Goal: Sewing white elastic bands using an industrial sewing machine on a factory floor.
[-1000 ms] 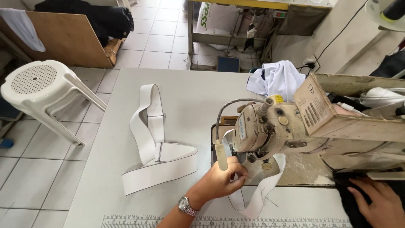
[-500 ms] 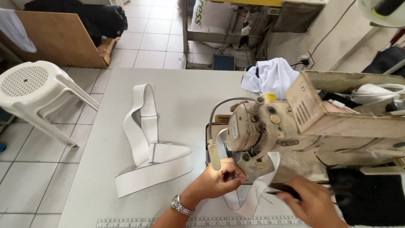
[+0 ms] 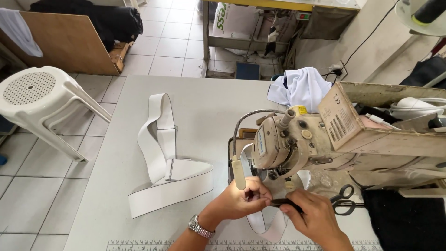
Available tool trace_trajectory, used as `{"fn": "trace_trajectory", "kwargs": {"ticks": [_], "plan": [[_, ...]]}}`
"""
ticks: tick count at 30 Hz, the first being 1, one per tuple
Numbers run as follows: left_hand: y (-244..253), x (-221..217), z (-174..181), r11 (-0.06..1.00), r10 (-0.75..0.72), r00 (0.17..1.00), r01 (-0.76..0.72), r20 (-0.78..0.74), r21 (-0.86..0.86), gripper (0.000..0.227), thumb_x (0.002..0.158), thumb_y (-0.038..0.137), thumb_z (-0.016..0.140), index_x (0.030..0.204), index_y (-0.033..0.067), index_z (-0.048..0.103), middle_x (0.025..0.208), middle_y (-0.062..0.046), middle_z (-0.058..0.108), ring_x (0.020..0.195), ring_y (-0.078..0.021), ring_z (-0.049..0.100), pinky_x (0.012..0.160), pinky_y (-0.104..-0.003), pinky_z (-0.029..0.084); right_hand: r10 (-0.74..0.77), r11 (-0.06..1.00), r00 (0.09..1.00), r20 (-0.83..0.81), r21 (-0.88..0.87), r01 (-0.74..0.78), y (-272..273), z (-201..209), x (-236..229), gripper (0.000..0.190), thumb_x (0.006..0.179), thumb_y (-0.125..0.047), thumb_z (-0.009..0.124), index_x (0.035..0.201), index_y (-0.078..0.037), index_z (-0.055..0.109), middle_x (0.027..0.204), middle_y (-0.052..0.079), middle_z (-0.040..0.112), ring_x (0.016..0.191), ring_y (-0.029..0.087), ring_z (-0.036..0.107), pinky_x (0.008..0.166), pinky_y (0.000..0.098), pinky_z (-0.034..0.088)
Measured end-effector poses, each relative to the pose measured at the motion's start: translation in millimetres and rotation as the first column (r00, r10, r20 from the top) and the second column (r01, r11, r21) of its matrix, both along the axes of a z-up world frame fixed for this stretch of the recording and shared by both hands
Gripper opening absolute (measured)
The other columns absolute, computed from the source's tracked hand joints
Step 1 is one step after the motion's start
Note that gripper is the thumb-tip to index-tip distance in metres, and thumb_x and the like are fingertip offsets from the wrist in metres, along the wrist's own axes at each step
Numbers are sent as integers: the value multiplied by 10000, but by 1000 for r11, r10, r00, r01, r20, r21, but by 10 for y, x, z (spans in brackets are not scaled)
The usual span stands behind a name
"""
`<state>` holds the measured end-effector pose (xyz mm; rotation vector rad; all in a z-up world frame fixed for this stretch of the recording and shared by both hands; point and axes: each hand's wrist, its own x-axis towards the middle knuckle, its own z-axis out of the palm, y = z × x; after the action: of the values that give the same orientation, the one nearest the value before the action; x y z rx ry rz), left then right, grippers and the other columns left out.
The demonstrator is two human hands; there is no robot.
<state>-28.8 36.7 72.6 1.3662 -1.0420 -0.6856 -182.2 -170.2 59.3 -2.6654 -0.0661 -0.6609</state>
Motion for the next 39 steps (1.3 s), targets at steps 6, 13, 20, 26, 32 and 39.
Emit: {"fn": "trace_trajectory", "kwargs": {"ticks": [6,13,20,26,32,39], "plan": [[-9,3,14,996,72,995,-75,66,40,80,948,200,712,907,131,713,833,27,626,669,-71,512,572,-214,432,-12,999,999,45,-38,13,-254,-91,-256,299,954,-413,582,858,-140,656,658,-14,648,512,161,603,469,341,464],[-131,198,-465,912,277,762,-401,585,90,85,933,127,579,874,88,626,957,-67,671,742,-309,664,570,-451,535,-419,705,879,-228,-692,156,-1646,-480,-1074,515,793,-380,676,1271,-424,492,1123,-104,613,1012,196,595,869,401,478],[-257,279,-515,835,441,831,-519,339,186,262,1004,231,535,791,79,539,904,-91,580,732,-263,639,650,-404,522,-603,392,796,58,-848,358,-2129,-775,-1378,455,895,-611,591,1347,-578,621,1047,-205,690,899,138,707,771,348,602],[-320,302,-664,857,440,745,-515,501,13,217,954,125,592,757,34,600,982,-149,621,827,-305,638,715,-419,559,-154,971,988,6,188,150,-303,63,-274,273,904,-197,691,1156,-125,769,1175,38,728,1105,169,690,1025,323,536],[-267,240,-510,845,486,779,-535,396,14,152,980,92,614,835,48,600,931,-117,614,756,-239,662,635,-325,615,-270,537,673,-689,473,699,403,389,772,531,802,-324,769,1285,-127,672,1276,65,739,1268,205,632,1063,327,530],[-267,249,-503,814,518,819,-561,246,152,118,917,145,649,915,86,547,810,-68,665,683,-249,700,582,-366,579,-184,472,366,-912,245,847,68,-774,995,1112,784,-666,648,1618,-66,221,1671,77,338,1556,233,325,1280,413,226]]}}
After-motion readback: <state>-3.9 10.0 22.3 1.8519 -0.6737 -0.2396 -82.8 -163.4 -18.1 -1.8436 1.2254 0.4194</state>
